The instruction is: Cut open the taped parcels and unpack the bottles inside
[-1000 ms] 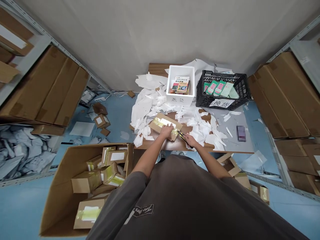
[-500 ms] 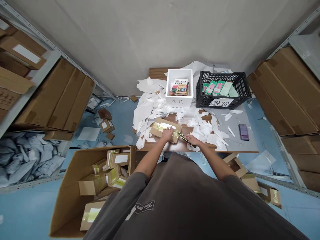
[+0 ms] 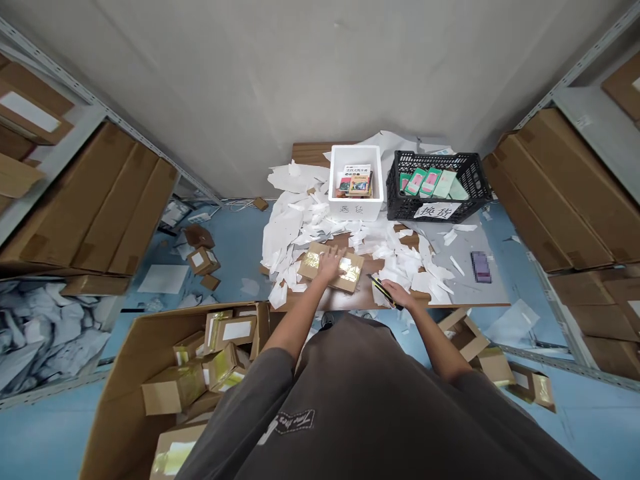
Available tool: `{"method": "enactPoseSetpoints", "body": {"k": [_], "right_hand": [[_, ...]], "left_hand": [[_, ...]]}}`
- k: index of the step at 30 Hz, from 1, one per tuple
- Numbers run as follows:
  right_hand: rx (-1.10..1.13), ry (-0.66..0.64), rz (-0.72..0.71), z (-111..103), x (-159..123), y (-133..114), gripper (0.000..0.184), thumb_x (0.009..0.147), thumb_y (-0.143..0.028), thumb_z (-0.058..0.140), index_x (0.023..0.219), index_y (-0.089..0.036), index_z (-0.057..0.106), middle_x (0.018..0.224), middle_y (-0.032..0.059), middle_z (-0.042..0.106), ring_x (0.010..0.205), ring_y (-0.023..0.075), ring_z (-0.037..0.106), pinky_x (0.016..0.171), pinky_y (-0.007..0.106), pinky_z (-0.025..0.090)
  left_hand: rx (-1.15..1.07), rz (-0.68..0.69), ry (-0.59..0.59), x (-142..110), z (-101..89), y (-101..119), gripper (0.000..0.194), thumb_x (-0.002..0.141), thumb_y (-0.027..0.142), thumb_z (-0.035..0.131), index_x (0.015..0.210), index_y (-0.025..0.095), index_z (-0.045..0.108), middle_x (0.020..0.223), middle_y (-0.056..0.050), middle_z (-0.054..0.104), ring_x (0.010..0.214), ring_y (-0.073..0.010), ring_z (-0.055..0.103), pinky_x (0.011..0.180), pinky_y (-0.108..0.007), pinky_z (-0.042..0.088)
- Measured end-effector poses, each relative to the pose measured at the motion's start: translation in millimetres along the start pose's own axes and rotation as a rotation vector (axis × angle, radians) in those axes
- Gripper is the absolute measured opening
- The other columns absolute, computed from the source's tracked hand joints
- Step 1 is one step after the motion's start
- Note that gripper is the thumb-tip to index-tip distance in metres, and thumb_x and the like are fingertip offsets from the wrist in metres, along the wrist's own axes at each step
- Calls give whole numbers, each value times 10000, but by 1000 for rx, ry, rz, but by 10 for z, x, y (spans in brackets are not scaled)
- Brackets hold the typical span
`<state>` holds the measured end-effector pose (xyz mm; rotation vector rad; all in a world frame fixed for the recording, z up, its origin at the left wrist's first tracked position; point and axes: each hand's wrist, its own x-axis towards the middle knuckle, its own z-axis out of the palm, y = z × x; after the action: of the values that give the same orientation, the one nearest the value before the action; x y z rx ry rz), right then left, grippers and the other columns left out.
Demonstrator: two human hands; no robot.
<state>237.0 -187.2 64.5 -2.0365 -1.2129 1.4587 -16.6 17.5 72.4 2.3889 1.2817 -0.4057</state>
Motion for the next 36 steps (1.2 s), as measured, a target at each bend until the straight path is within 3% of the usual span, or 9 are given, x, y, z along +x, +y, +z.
{"method": "enactPoseSetpoints", "body": {"k": [4, 9, 17, 22, 26, 28, 30, 33, 36], "right_hand": [[-105, 44, -63, 120, 69, -177, 443, 1105, -518, 372, 1154, -253, 723, 874, 6, 734, 771, 222, 694, 807, 316, 568], [-337, 112, -147, 294, 91, -346, 339, 1064, -398, 560, 1342, -259, 695, 1252, 66, 758, 1150, 260, 688, 988, 324, 507], [-748, 173, -83, 519, 67, -559, 418, 1137, -424, 502, 1520, -284, 595, 1357, 145, 621, 1147, 270, 680, 944, 312, 496], [-702, 357, 120, 257, -35, -270, 475, 1148, -437, 411, 1558, -249, 560, 1340, 186, 621, 1089, 314, 701, 919, 391, 528], [-375, 502, 174, 14, -124, 58, 484, 1099, -440, 474, 1488, -179, 595, 1299, 217, 667, 1119, 369, 710, 933, 446, 553], [-153, 442, 143, 165, -81, 78, 512, 1064, -483, 524, 1465, -171, 585, 1144, 179, 725, 1077, 363, 727, 896, 431, 584], [-23, 387, 154, 514, 34, -21, 611, 1035, -598, 529, 1467, -166, 543, 996, 120, 746, 926, 326, 752, 791, 408, 620], [246, 410, 120, 1120, 260, -256, 776, 901, -706, 678, 1447, -180, 512, 1136, 134, 763, 1031, 295, 761, 832, 363, 642], [304, 473, 96, 1395, 452, -365, 856, 817, -681, 761, 1456, -181, 487, 1302, 177, 735, 1174, 296, 739, 918, 367, 640]], "left_hand": [[33, -20, -10, 130, 113, -136, 1282, 786, 686, 860, 1780, 311, 142, 1861, -125, 33, 1709, -414, -43, 1364, -600, 98], [28, 25, 72, 67, 221, -212, 988, 960, 569, 681, 1776, 333, 175, 1849, -95, 166, 1714, -367, -59, 1361, -623, 83], [24, 50, 124, -50, 205, -260, 1017, 933, 503, 738, 1771, 363, 180, 1815, -86, 288, 1719, -356, 23, 1356, -634, 115], [-40, 10, 166, -36, 287, -254, 969, 939, 540, 735, 1757, 369, 245, 1814, -66, 300, 1722, -335, -13, 1361, -612, 96], [-63, 16, 181, 6, 310, -248, 1039, 867, 550, 809, 1744, 350, 290, 1815, -87, 293, 1719, -364, 29, 1362, -609, 88], [-67, 4, 169, 42, 284, -240, 1007, 862, 557, 808, 1727, 329, 343, 1818, -96, 282, 1715, -384, 52, 1363, -598, 102], [-72, -21, 142, 82, 235, -226, 928, 888, 568, 775, 1701, 319, 405, 1817, -86, 290, 1711, -389, 80, 1361, -575, 136], [-85, -50, 89, 128, 135, -222, 939, 870, 641, 782, 1687, 335, 432, 1812, -79, 308, 1704, -389, 116, 1351, -559, 184], [-94, -45, 20, 127, 42, -279, 1104, 788, 749, 814, 1717, 373, 350, 1814, -95, 297, 1697, -411, 125, 1335, -616, 197]]}}
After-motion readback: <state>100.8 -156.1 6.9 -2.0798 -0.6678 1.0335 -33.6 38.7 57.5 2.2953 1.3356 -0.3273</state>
